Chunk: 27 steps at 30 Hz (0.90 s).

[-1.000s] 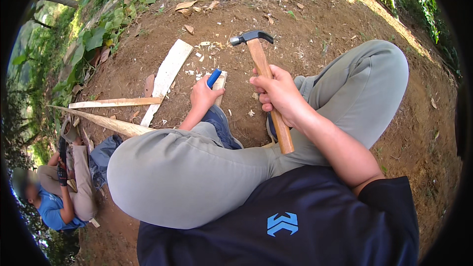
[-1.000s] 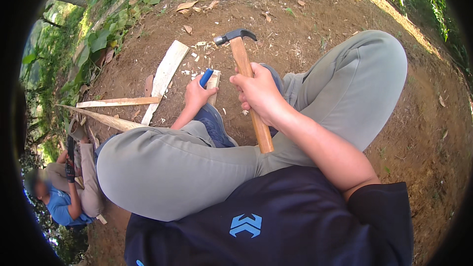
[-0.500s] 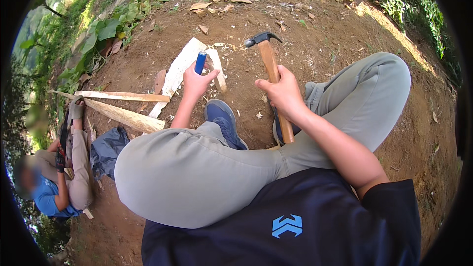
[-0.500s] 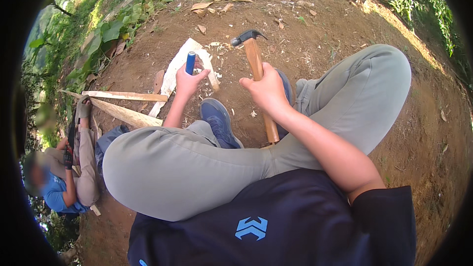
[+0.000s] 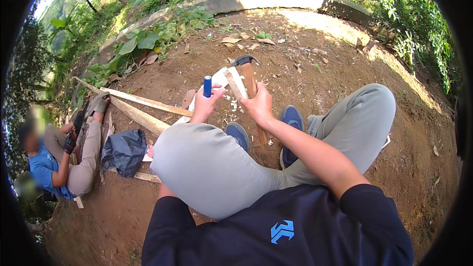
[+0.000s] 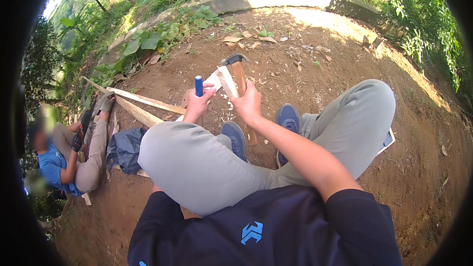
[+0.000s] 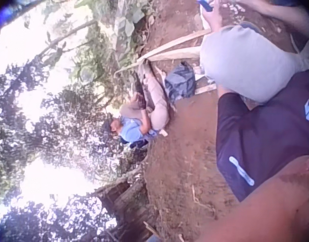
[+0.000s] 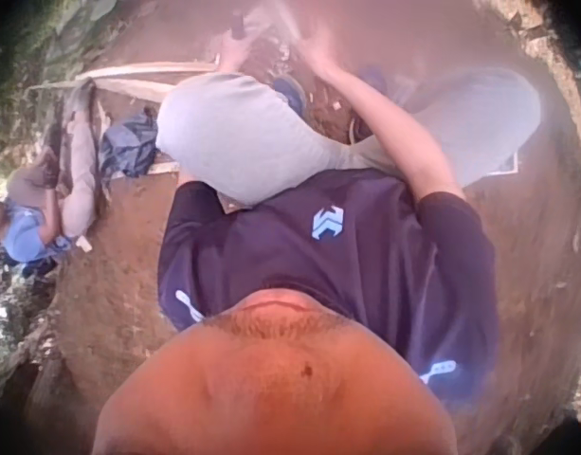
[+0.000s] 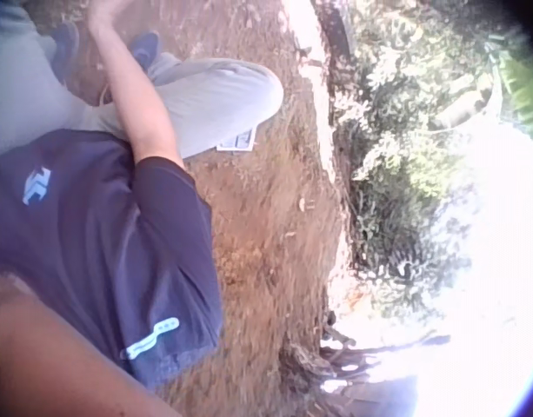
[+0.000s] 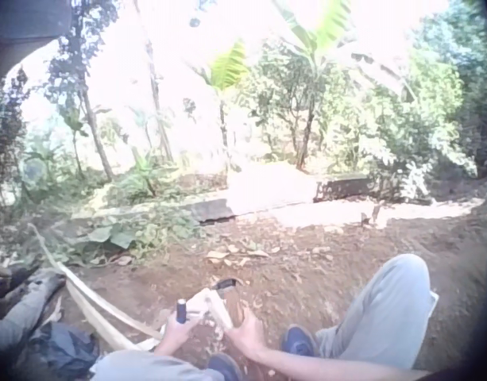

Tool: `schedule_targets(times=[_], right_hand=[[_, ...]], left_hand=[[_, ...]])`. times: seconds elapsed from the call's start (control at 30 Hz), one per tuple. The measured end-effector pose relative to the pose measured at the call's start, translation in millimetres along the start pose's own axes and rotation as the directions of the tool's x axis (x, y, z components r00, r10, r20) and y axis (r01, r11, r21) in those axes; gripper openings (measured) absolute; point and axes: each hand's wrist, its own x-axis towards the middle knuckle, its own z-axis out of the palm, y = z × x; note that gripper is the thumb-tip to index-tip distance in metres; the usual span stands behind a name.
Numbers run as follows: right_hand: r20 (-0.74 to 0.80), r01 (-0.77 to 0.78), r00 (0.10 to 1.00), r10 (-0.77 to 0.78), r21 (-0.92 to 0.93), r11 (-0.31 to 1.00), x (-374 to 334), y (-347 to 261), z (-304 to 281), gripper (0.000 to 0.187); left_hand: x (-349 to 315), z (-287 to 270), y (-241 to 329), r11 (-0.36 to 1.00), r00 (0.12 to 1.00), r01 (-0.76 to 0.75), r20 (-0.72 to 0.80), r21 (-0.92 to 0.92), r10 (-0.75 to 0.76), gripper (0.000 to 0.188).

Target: The person sits on the ground and uses a chisel and hammer to carve a groove into a piece of wood. They position the chisel on the wood and strike it repeatedly with the hammer to chip away material.

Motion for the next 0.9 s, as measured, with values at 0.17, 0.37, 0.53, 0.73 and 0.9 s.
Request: schedule_targets(times=[0.17, 0.37, 0.53, 0.73, 0.9], right_hand=[[0.043, 0.076, 0.996, -0.076, 0.003, 0.997, 24, -13, -25, 0.044], [0.092, -0.087, 0.993, 0.069, 0.209, 0.974, 16, -44, -65, 0.044], [0.032, -0.059, 0.998, 0.052, 0.31, 0.949, 9, -44, -77, 0.045], [0.084, -0.166, 0.986, 0.144, 0.469, 0.867, 6, -42, -76, 0.049], [0.267, -0.338, 0.941, 0.208, 0.71, 0.618, 9, -51, -74, 0.04]], left_hand=[[-9, -54, -17, 0.998, 0.953, -0.039, -0.3, 0.042, 0.05, 0.027], [-38, -108, 23, 0.986, 0.864, -0.083, -0.483, 0.141, 0.142, 0.029], [-54, -152, 109, 0.97, 0.829, -0.089, -0.523, 0.227, 0.198, 0.029], [-65, -164, 222, 0.874, 0.8, -0.187, -0.447, 0.449, 0.401, 0.035], [-68, -125, 288, 0.836, 0.855, -0.203, -0.324, 0.509, 0.405, 0.037]])
